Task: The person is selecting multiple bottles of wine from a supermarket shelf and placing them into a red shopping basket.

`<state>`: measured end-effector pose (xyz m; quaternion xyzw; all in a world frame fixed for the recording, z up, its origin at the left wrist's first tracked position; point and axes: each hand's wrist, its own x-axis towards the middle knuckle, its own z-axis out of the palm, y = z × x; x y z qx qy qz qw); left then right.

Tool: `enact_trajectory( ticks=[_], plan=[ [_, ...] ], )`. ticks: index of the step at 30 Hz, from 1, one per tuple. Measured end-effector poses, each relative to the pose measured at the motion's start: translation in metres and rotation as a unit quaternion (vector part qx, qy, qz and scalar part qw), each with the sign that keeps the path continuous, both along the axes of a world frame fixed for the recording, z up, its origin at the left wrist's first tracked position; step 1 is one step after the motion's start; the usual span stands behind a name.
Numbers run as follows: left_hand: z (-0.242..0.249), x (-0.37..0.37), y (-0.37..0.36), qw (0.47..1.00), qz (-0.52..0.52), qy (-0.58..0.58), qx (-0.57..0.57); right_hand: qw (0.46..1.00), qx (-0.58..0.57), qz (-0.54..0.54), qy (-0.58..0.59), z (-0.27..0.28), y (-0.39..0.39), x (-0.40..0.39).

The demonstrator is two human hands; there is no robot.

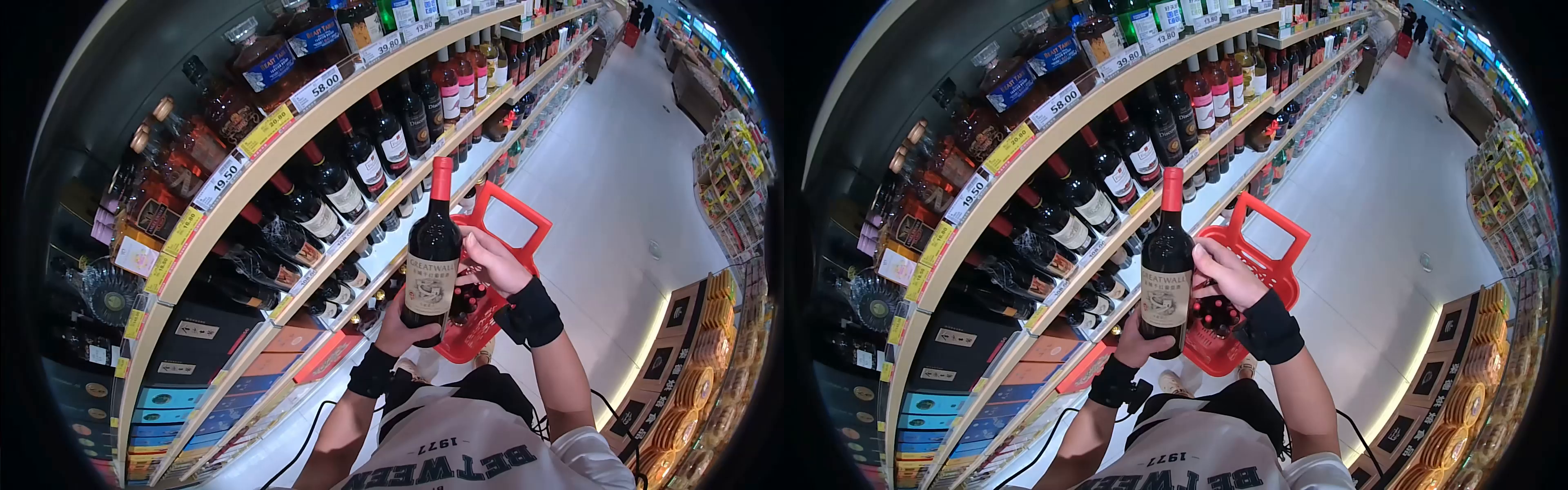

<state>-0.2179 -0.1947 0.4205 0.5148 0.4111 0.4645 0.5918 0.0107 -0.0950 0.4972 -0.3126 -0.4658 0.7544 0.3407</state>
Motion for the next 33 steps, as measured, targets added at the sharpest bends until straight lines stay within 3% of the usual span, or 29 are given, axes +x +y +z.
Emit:
enact_trajectory(
  ticks=[2, 5, 10, 14, 17, 21, 25, 29, 30, 33],
  plan=[
    [0.002, 0.002, 0.004, 0.992, -0.053, -0.097, -0.064, 1.0, 0.021, 0.006, 0.005, -0.003, 0.01, 0.004],
    [0.019, 0.012, -0.003, 0.977, -0.035, -0.192, -0.09, 0.999, 0.025, -0.005, 0.03, -0.02, 0.021, -0.005],
    [0.037, 0.036, -0.003, 0.976, -0.052, -0.2, -0.074, 0.992, 0.052, 0.068, 0.088, -0.005, 0.044, 0.006],
    [0.033, 0.059, 0.001, 0.943, -0.099, -0.305, -0.092, 0.984, 0.086, 0.089, 0.127, 0.016, 0.053, 0.026],
    [0.034, 0.077, 0.0, 0.867, -0.188, -0.452, -0.09, 0.974, 0.117, 0.129, 0.148, 0.036, 0.052, 0.032],
    [0.036, 0.099, -0.005, 0.85, -0.179, -0.487, -0.093, 0.959, 0.138, 0.145, 0.203, 0.047, 0.043, 0.028],
    [0.055, 0.098, -0.001, 0.878, -0.19, -0.436, -0.061, 0.975, 0.149, 0.089, 0.14, 0.056, 0.037, 0.028],
    [0.03, 0.082, -0.002, 0.938, -0.008, -0.343, -0.06, 0.964, 0.262, 0.0, 0.051, 0.07, 0.039, 0.029],
    [0.045, 0.092, 0.001, 0.936, 0.0, -0.353, -0.015, 0.958, 0.287, -0.026, 0.018, 0.067, 0.039, 0.028],
    [0.039, 0.1, 0.01, 0.985, 0.116, -0.121, 0.037, 0.946, 0.31, -0.067, -0.064, 0.072, 0.037, 0.03]
  ],
)
